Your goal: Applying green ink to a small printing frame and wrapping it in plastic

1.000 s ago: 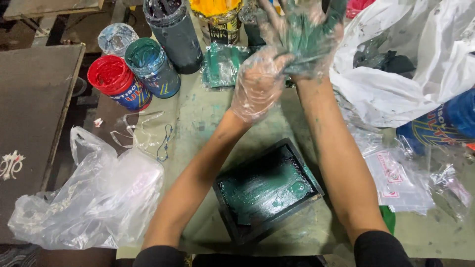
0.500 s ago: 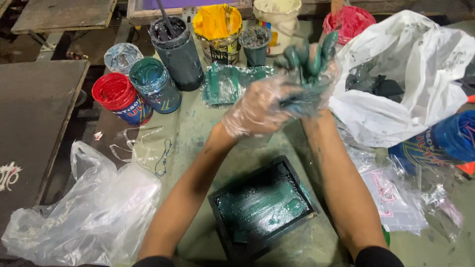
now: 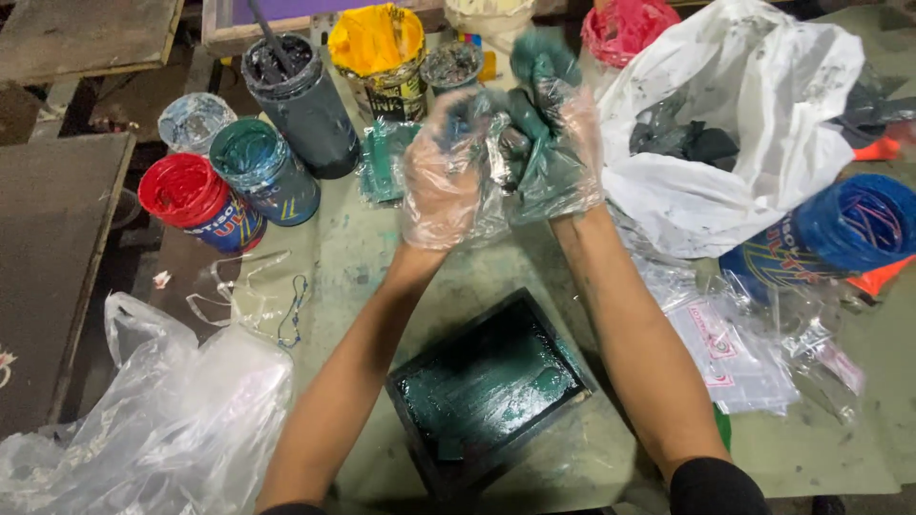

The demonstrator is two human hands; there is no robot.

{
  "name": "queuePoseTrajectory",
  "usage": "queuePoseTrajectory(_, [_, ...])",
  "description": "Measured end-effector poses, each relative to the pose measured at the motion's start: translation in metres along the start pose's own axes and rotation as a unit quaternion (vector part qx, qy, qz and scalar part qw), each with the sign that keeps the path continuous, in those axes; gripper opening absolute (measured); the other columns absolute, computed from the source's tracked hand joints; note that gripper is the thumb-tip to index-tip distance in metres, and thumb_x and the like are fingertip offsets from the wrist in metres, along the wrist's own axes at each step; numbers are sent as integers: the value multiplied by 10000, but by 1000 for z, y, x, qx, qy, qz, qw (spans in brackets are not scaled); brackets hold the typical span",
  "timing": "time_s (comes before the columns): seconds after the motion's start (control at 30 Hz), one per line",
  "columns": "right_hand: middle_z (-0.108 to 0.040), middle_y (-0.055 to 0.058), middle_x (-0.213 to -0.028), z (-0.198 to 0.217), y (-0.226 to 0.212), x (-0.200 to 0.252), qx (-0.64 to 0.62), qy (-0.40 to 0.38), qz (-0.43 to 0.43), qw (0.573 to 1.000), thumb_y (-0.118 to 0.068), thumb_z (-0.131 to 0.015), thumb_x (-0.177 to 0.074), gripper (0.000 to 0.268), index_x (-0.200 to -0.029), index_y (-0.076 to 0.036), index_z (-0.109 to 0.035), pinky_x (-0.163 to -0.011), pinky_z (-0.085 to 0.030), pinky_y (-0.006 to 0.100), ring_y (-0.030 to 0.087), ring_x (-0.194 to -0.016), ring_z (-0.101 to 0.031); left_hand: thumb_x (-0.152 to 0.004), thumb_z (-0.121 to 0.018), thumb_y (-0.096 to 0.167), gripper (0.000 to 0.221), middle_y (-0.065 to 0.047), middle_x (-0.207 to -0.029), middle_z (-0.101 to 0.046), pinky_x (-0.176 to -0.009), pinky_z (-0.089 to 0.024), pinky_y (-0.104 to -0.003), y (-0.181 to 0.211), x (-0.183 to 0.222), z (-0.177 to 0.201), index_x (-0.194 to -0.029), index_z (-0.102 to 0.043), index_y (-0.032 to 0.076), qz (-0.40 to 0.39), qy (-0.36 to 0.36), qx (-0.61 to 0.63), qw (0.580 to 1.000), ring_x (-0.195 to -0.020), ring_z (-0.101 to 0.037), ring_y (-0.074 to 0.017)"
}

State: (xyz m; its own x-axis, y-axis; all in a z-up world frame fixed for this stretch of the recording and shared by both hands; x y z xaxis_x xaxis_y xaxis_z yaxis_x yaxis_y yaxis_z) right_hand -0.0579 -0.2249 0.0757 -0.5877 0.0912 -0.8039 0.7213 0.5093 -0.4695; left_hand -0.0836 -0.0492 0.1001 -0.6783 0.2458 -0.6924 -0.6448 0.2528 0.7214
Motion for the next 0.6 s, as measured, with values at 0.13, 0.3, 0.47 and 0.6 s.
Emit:
queuePoseTrajectory(0.13, [-419, 132, -1269, -8, -16, 19, 102, -92, 73, 988, -460, -794, -683, 898, -1307, -27, -316, -1054, -383, 446, 284, -1160, -453, -1006, -636, 90, 237, -128, -1181, -698, -1059, -581, -339, 9, 5, 3, -1238, -601, 53, -21, 76, -114, 990, -1134, -702, -257])
queuePoseTrajectory(0.3, [-495, 179, -1496, -24, -41, 47, 222, -153, 128, 954, -474, -890, -594, 1218, -1555, 17, -325, -1211, -458, 482, 327, -1361, -548, -1026, -643, 202, 317, -151, -1214, -702, -933, -683, -366, -32, 23, -23, -1280, -556, 35, -21, -16, -104, 994, -1116, -758, -303])
queuePoseTrajectory(0.47, [-772, 99, -1119, 112, -28, 77, 230, 308, -169, 907, -345, -835, -842, 530, -1229, -58, -614, -1016, -608, 357, 235, -1016, -771, -1053, -541, 306, 242, -27, -941, -720, -403, -555, -203, -1, 7, -69, -1136, -658, 111, 57, -105, -56, 991, -580, -631, -77])
queuePoseTrajectory(0.6, [-713, 145, -1275, 67, -87, 110, 143, 350, -173, 910, -444, -729, -875, 568, -1287, -60, -659, -878, -595, 324, 255, -1109, -698, -1037, -579, 362, 399, -141, -1121, -733, -652, -689, -308, 10, 4, -101, -1231, -604, 14, -29, -114, -181, 976, -658, -732, -142])
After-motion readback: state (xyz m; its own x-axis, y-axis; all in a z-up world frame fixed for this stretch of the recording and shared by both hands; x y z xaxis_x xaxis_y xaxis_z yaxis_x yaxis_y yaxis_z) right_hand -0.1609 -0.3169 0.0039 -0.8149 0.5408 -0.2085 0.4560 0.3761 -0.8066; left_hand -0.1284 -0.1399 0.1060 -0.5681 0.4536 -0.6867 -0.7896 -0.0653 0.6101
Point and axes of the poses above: each hand's wrist, its own x-axis away from the middle knuckle, its own z-axis out of the back of the hand, y = z × x, the point moved 10 cm from there along -x, towards the middle knuckle
